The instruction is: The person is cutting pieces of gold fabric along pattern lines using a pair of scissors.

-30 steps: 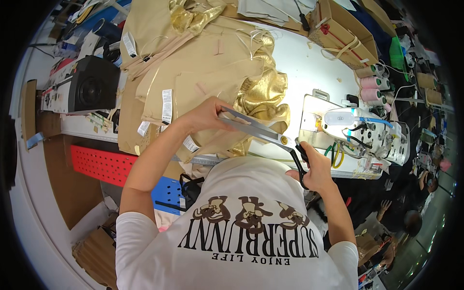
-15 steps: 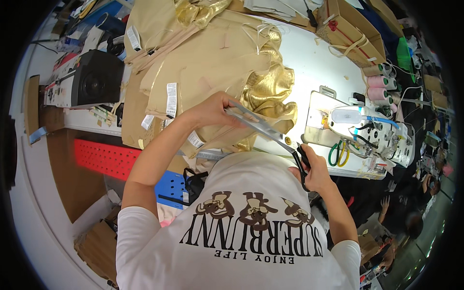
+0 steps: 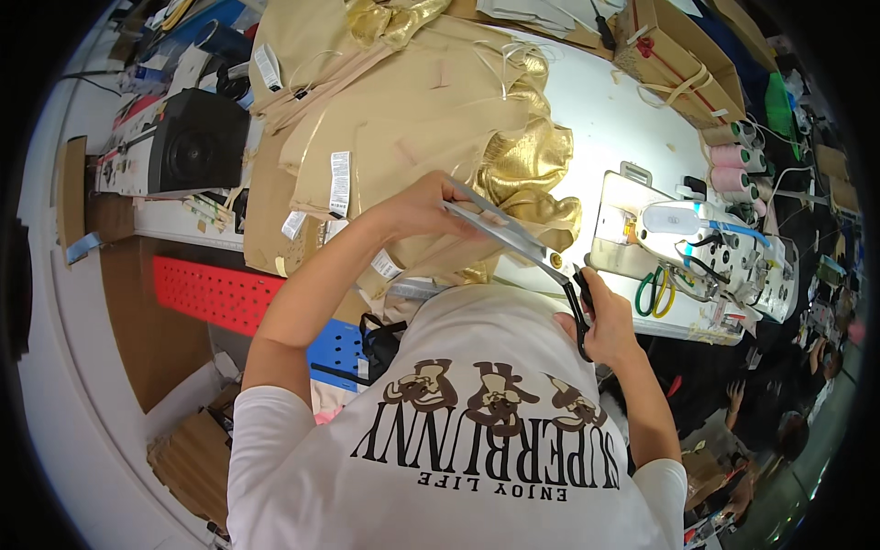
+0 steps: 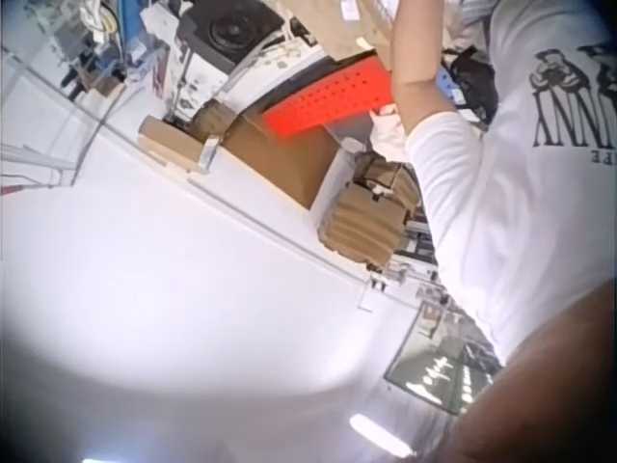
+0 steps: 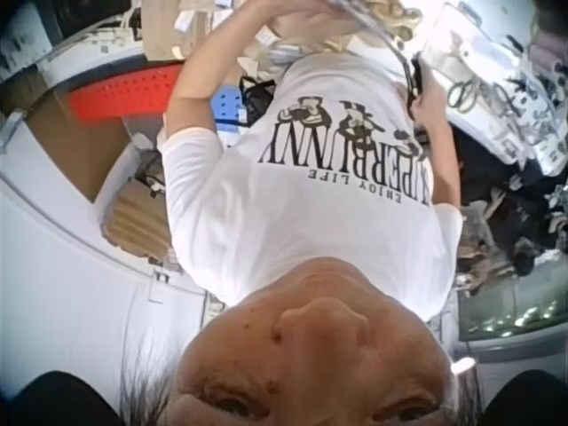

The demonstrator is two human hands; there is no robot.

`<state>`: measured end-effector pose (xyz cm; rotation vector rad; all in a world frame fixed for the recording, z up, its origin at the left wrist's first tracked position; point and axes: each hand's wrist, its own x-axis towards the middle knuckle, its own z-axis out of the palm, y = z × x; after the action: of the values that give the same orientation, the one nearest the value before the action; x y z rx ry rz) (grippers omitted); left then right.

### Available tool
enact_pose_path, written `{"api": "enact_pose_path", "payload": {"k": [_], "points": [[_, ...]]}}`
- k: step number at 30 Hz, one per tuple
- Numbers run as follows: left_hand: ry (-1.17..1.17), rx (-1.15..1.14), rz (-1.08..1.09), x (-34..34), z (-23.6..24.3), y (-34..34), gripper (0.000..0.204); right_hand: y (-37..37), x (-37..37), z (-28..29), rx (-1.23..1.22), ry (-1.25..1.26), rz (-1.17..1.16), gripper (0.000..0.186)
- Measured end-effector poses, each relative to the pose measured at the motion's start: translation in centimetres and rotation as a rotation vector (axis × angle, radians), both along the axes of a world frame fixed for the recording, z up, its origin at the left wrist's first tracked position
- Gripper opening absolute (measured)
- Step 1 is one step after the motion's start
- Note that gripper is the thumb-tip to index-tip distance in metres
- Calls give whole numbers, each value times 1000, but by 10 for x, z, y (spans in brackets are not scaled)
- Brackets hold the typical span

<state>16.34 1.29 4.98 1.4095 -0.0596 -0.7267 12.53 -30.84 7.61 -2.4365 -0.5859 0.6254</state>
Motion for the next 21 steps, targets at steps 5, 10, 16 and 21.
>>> {"api": "enact_pose_path", "payload": {"k": [5, 10, 16, 21], "points": [[-4, -1, -14, 0, -5, -2, 32, 2, -5, 0, 26, 47, -35, 59], [-122, 137, 10, 1, -12, 2, 19, -1, -14, -12, 92, 25, -97, 42], [-60, 193, 31, 8, -3, 13, 23, -9, -11, -13, 99, 149, -193, 49], [-164, 226, 23, 18, -4, 25, 26, 24, 17, -5, 342, -52, -185, 63]]}}
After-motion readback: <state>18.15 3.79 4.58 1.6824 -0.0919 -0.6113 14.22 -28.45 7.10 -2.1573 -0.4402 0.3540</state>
